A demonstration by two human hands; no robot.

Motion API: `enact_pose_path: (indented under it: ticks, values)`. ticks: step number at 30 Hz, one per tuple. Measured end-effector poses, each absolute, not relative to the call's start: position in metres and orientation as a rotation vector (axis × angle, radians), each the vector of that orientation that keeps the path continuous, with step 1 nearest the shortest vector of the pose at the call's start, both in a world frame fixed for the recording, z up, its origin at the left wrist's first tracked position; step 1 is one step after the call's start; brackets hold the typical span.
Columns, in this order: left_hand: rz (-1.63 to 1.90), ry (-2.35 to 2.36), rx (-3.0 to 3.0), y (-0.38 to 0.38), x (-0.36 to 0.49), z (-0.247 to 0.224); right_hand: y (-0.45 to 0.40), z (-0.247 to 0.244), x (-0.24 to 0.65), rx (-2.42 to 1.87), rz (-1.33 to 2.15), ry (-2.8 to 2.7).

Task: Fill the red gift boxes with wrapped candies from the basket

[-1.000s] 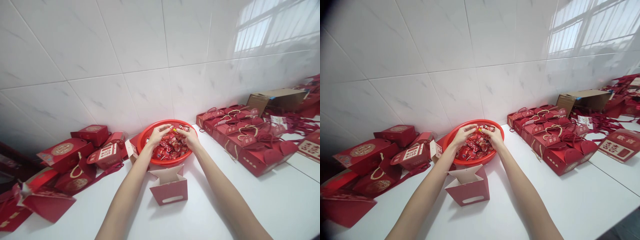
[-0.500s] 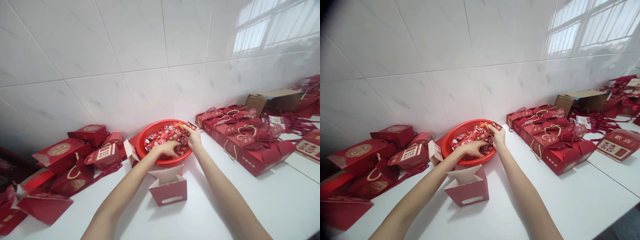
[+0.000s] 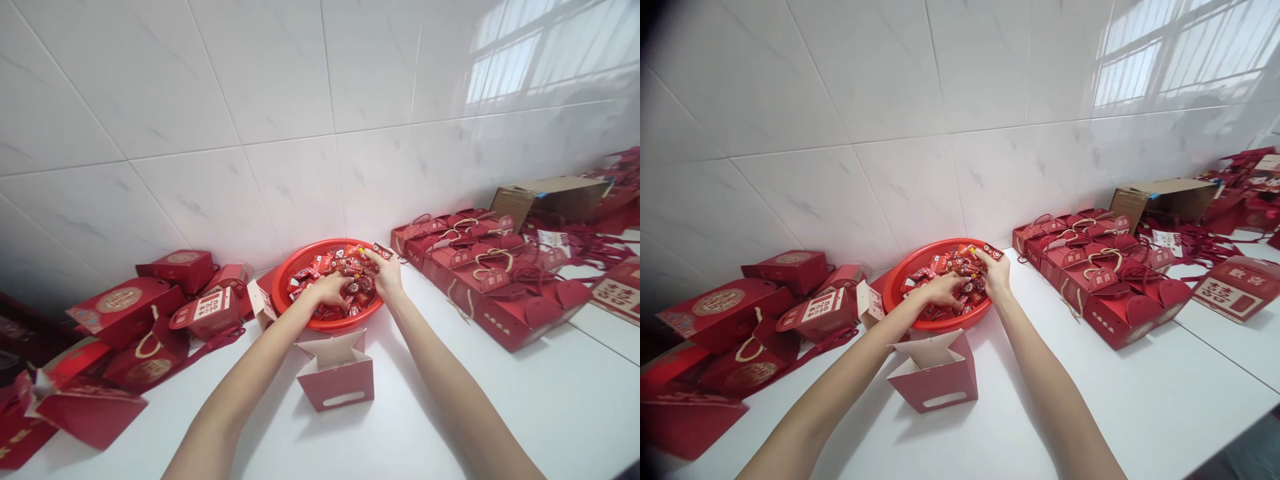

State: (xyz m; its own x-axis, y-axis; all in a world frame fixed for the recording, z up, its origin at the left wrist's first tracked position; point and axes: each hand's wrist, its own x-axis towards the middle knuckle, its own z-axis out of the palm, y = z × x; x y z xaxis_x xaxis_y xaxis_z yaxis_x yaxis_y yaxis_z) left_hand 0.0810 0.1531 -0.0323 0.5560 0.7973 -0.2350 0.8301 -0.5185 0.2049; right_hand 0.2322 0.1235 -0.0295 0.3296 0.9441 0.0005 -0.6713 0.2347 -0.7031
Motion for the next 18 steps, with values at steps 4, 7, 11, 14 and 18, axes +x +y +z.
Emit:
enact_pose_path:
  ticks: [4, 7, 11, 14, 18]
  values:
    - [-0.225, 1.342, 2.491, 0.152, 0.085, -0.031, 0.120, -0.024, 0.231, -0.665, 1.181, -0.465]
    - [-0.207, 1.358, 2.493, 0.154, 0.090, -0.033, 0.119, -0.024, 0.231, -0.659, 1.194, -0.472]
    - [-0.119, 1.365, 2.503, 0.155, 0.093, -0.037, 0.120, -0.026, 0.231, -0.653, 1.202, -0.516]
    - [0.026, 1.321, 2.493, 0.155, 0.089, -0.038, 0.119, -0.027, 0.231, -0.633, 1.220, -0.544]
    - [0.290, 1.267, 2.426, 0.155, 0.081, -0.032, 0.121, -0.026, 0.234, -0.595, 1.269, -0.512]
